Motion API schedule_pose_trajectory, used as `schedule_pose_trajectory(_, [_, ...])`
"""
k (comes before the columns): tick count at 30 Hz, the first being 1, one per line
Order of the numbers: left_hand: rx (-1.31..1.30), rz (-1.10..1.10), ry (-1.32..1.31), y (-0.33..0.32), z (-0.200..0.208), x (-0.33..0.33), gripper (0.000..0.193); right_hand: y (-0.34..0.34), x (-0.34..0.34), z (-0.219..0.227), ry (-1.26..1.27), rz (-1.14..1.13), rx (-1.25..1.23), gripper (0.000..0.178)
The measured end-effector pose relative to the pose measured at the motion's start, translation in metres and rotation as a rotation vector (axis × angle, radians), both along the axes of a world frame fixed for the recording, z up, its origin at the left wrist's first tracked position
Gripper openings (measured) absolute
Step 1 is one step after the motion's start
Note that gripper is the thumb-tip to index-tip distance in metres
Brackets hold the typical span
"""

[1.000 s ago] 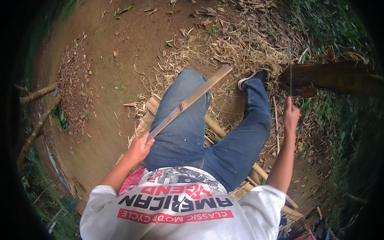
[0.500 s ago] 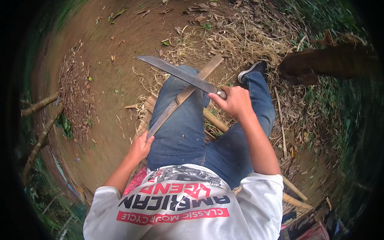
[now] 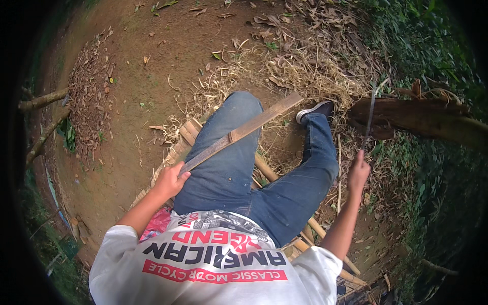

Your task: The person uses a machete to shave and refine the edges of bamboo strips while seated.

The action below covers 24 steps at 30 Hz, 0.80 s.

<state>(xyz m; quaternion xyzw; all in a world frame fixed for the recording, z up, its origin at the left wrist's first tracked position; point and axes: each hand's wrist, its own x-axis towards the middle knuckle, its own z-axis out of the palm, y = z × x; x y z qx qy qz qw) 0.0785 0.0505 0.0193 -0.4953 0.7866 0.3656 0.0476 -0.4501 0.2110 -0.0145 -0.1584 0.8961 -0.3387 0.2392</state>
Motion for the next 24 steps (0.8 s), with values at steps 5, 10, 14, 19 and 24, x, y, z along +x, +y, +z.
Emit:
schedule_pose_trajectory(5, [-0.031,-0.013,-0.065,0.000,0.010,-0.004,0.052,0.013,0.093,-0.018,-0.244,-0.006,-0.124,0.059])
schedule_pose_trajectory(10, [-0.114,-0.029,-0.060,-0.001,0.020,-0.007,0.051,0.001,0.138,-0.006,-0.085,0.134,-0.109,0.052])
schedule_pose_trajectory(14, [-0.173,-0.107,-0.029,-0.006,0.029,-0.015,0.043,0.004,0.146,-0.007,-0.166,0.152,-0.240,0.050])
schedule_pose_trajectory(19, [-0.078,-0.162,0.015,-0.006,0.052,-0.032,0.035,0.013,0.168,0.006,-0.360,0.001,-0.396,0.048])
schedule_pose_trajectory(24, [-0.164,-0.241,-0.001,-0.006,0.051,-0.041,0.029,0.026,0.173,0.007,-0.390,-0.071,-0.460,0.046])
